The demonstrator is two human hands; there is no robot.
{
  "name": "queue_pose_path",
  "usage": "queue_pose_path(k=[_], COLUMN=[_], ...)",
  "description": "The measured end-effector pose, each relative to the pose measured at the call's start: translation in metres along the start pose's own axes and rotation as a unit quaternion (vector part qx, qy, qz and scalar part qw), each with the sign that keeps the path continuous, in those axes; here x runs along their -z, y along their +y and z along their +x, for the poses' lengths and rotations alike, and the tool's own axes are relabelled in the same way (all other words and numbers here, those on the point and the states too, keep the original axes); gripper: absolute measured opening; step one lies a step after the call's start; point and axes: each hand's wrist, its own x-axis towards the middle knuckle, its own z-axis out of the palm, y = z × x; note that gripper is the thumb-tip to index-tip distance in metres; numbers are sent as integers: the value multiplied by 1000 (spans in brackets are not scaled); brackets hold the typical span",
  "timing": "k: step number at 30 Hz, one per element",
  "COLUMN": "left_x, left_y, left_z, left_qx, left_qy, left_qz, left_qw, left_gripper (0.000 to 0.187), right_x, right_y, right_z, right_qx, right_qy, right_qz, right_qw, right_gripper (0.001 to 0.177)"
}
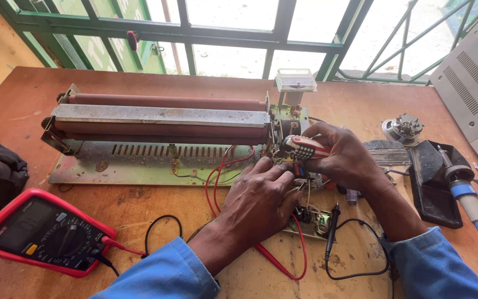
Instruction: The person uses a screwdriver to remove screws from a small transparent plastic box attached to a circuit board. They then detach the box and proceed to unscrew and remove the circuit board from the main metal chassis of the device. Finally, the person holds the detached circuit board in their hands.
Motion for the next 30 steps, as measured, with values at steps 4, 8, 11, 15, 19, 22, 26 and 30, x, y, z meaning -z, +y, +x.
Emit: queue_pose_path(k=[4,8,11,15,19,22,26,30], left_x=[-10,-12,-20,-23,-31,-12,-23,-25], left_y=[-6,-4,-3,-4,2,23,19,19], left_z=[0,4,5,19,28,37,48,55], left_qx=[-10,4,33,42,122,176,230,251], left_qy=[43,65,39,44,15,-19,-51,-81], left_qz=[27,47,78,97,131,132,137,123], left_qw=[999,997,996,993,984,975,962,957], left_gripper=[28,32,27,17,20,24,33,41], right_x=[-2,-2,0,0,8,10,8,4], right_y=[2,0,0,2,26,19,8,19], right_z=[-4,-4,-2,-1,9,5,3,4], right_qx=[-28,-26,-46,-48,-69,-89,-102,-86], right_qy=[9,19,9,17,-2,-20,-12,-3], right_qz=[57,60,90,102,125,111,107,100], right_qw=[998,998,995,993,990,990,989,991], right_gripper=[49,51,56,53,59,61,66,67])
